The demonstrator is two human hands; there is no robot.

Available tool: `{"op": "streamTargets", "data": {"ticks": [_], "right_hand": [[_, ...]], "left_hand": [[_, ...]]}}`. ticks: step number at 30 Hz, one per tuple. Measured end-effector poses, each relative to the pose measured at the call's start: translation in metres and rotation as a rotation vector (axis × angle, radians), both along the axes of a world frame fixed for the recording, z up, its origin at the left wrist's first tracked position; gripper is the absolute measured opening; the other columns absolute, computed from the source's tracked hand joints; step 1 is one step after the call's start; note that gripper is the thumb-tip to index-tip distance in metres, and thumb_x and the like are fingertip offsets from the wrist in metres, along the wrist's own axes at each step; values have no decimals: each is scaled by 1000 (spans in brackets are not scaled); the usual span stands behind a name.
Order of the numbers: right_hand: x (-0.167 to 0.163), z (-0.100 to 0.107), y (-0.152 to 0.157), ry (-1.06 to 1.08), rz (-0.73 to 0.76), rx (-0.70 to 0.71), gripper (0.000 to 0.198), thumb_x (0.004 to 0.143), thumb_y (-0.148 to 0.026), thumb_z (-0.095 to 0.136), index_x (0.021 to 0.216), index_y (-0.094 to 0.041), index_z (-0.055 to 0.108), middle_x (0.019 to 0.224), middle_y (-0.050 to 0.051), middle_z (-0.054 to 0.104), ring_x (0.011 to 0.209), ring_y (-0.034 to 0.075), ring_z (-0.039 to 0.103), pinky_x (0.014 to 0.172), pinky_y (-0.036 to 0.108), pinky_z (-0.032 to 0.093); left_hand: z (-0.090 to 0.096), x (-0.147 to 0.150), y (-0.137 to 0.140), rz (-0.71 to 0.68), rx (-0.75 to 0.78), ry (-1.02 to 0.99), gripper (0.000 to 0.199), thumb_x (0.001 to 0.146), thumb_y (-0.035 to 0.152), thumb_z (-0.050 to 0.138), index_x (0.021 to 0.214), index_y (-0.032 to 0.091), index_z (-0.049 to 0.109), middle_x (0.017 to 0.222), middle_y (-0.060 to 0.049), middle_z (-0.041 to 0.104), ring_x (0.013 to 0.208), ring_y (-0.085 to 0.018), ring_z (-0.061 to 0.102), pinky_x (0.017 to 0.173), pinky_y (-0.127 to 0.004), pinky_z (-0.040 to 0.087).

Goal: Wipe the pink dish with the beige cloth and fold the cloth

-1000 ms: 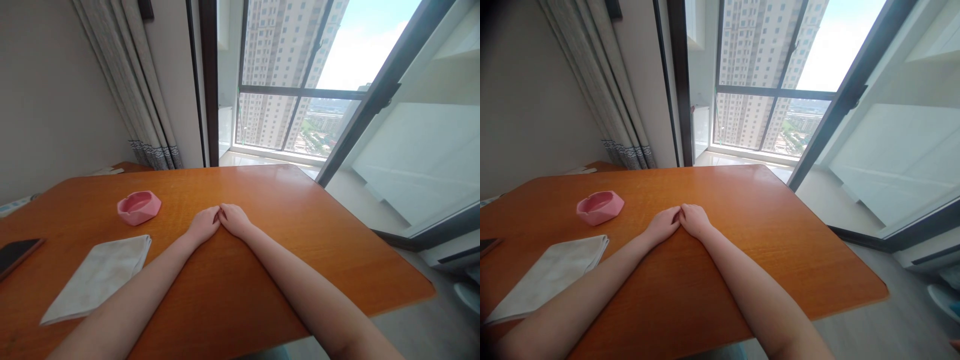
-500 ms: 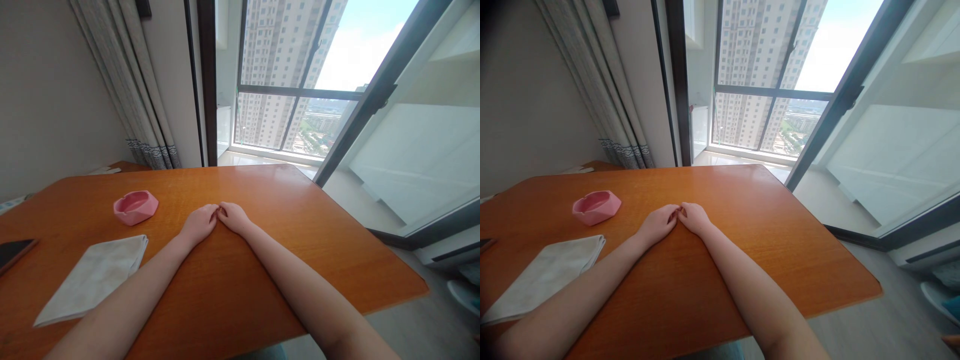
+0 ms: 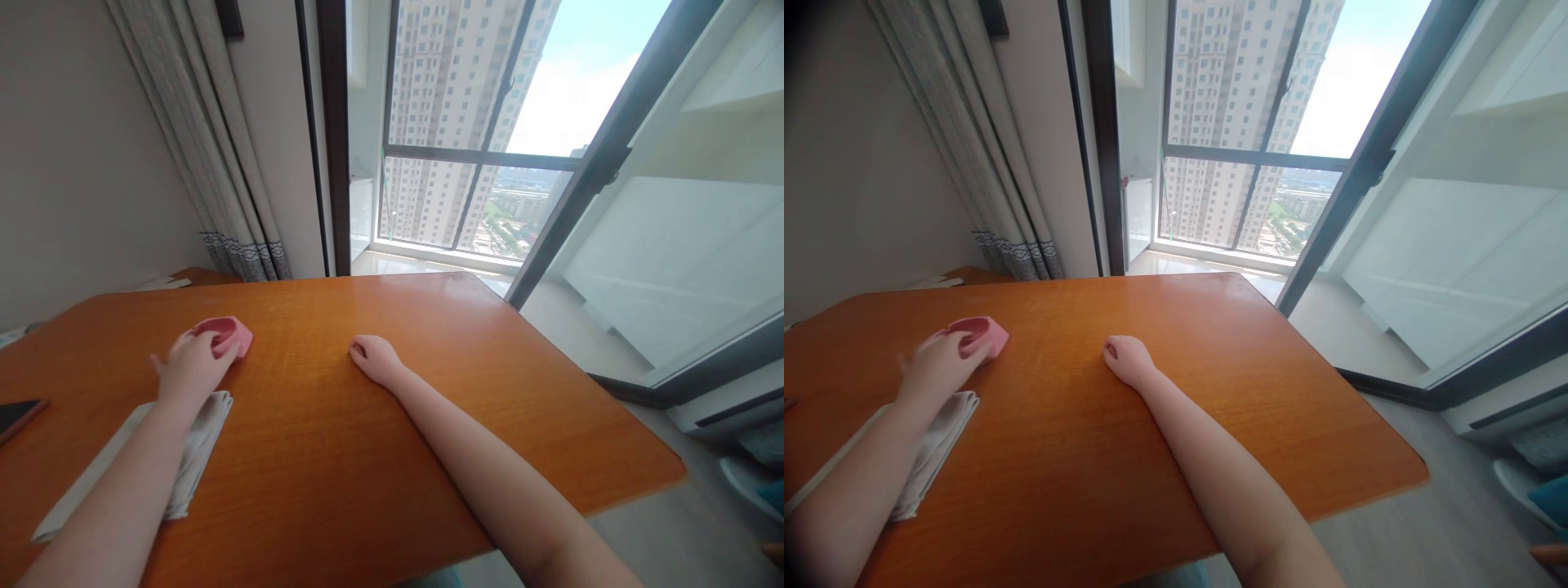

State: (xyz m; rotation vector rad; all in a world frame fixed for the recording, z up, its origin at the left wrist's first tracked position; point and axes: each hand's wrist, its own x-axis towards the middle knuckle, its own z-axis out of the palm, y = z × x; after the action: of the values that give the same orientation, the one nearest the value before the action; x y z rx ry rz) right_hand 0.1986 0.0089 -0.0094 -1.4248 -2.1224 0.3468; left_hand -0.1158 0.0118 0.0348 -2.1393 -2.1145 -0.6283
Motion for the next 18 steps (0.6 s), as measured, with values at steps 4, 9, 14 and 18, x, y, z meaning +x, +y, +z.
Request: {"op": "streamTargets", "data": {"ticks": [4,9,14,18], "right_hand": [[1,-1,-1,9,8,0,13,84,-20,48,75,-20,58,71,0,59,68,14,50,64,24,33],[0,-2,1,49,-13,-18,15,87,-25,46,80,-20,59,73,0,60,68,14,52,64,23,34],[1,-4,7,303,-119,-66,24,92,-34,39,88,-20,57,73,-1,59,69,13,54,66,22,39],[3,-7,13,451,-113,-63,33,95,-37,29,88,-20,56,76,0,60,77,13,55,74,23,41]], "left_hand": [[2,3,0,55,-95,151,36,82,45,46,89,12,59,94,-16,64,102,-34,53,84,-44,42],[10,24,-7,12,21,150,31,84,40,42,83,13,57,90,-15,63,93,-29,56,79,-37,43],[12,81,-25,-299,107,73,29,85,43,44,72,18,49,83,-10,61,85,-26,55,80,-38,43],[4,126,-42,-537,44,-26,27,86,43,45,74,19,49,89,-10,62,88,-25,54,85,-38,42]]}}
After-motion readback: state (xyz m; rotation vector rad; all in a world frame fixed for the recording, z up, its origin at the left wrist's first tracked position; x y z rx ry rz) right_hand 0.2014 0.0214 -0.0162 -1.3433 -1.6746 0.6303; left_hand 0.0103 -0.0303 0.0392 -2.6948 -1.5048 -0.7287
